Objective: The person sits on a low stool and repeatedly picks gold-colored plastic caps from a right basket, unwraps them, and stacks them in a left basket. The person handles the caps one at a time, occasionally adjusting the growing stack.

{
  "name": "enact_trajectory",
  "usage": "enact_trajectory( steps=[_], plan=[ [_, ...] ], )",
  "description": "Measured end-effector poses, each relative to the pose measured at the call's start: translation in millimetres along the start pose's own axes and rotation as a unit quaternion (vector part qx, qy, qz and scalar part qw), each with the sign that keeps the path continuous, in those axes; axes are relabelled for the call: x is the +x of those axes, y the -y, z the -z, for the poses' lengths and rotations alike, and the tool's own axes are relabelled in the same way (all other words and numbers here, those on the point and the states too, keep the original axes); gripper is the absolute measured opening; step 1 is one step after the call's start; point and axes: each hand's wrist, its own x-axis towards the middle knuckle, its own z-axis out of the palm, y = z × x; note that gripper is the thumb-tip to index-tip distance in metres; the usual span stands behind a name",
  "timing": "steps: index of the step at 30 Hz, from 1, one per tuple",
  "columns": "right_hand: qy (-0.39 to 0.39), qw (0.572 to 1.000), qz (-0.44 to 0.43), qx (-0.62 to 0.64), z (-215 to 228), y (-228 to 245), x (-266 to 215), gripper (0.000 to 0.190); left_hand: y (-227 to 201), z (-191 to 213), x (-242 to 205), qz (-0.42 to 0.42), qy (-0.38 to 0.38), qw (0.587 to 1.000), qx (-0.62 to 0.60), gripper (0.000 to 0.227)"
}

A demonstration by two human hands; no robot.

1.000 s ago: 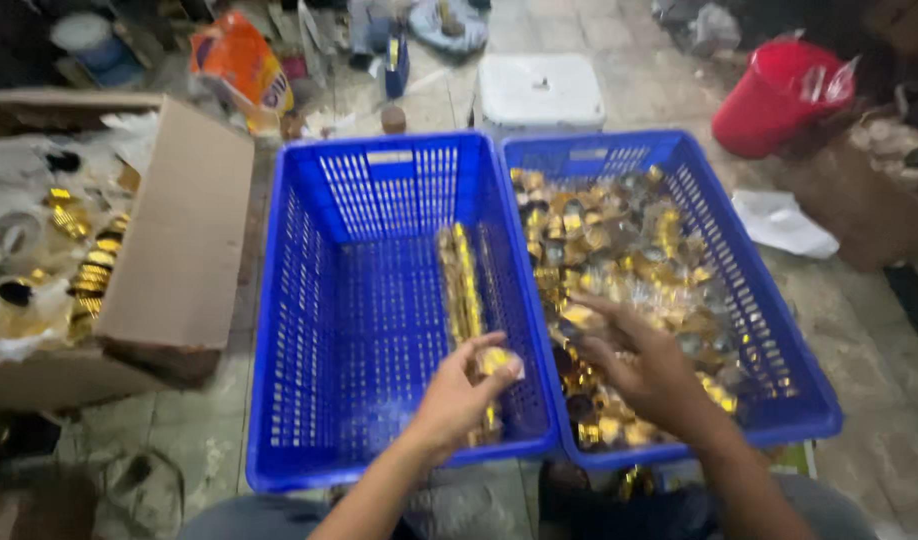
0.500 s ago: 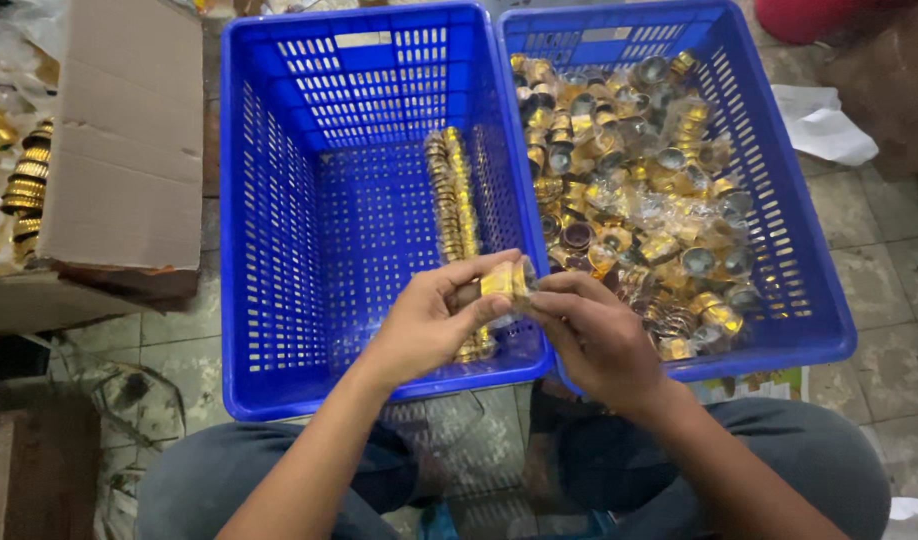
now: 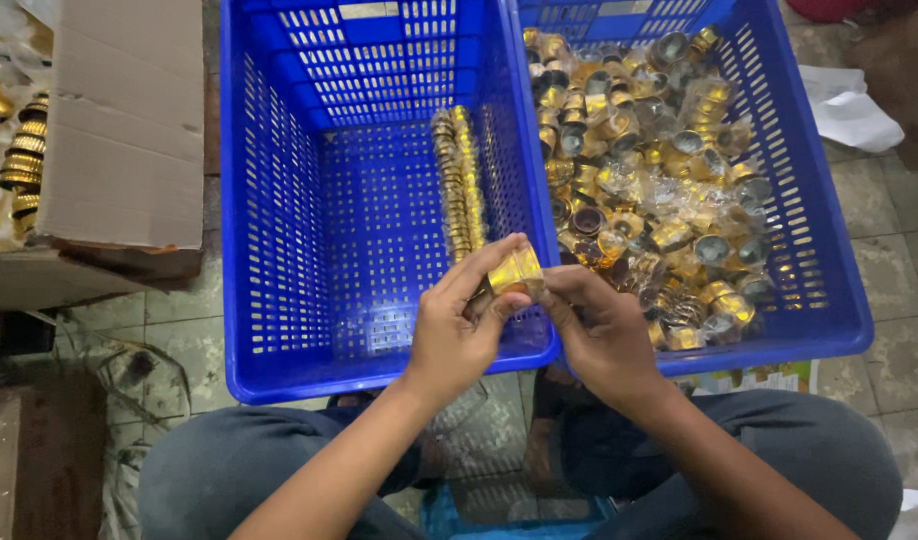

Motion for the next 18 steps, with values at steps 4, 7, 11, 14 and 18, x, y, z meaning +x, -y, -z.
enact_trajectory(
  steps=[4, 7, 11, 14, 18],
  plan=[
    [0.019, 1.0, -0.006, 0.012, 2.4, -15.3, -1.8, 0.007, 2.8, 2.2, 2.4, -0.029, 0.008, 0.998, 0.051, 0.052],
    [0.055, 0.998, -0.004, 0.012, 5.7, -30.8, -3.6, 0.006, 7.4, 7.0, 7.3, -0.064, 0.039, 0.993, 0.094, 0.051],
    [0.079, 0.997, 0.003, 0.006, 10.9, -33.6, -2.3, 0.004, 9.3, 11.8, 12.4, -0.073, 0.078, 0.99, 0.096, 0.052],
    [0.095, 0.995, 0.005, 0.011, 12.3, -34.4, -3.6, 0.004, 9.1, 15.4, 13.3, -0.064, 0.088, 0.991, 0.077, 0.05],
    [0.101, 0.994, 0.009, 0.039, 14.4, -20.3, 2.3, 0.005, 5.6, 17.2, 11.2, -0.041, 0.091, 0.994, 0.037, 0.049]
  ],
)
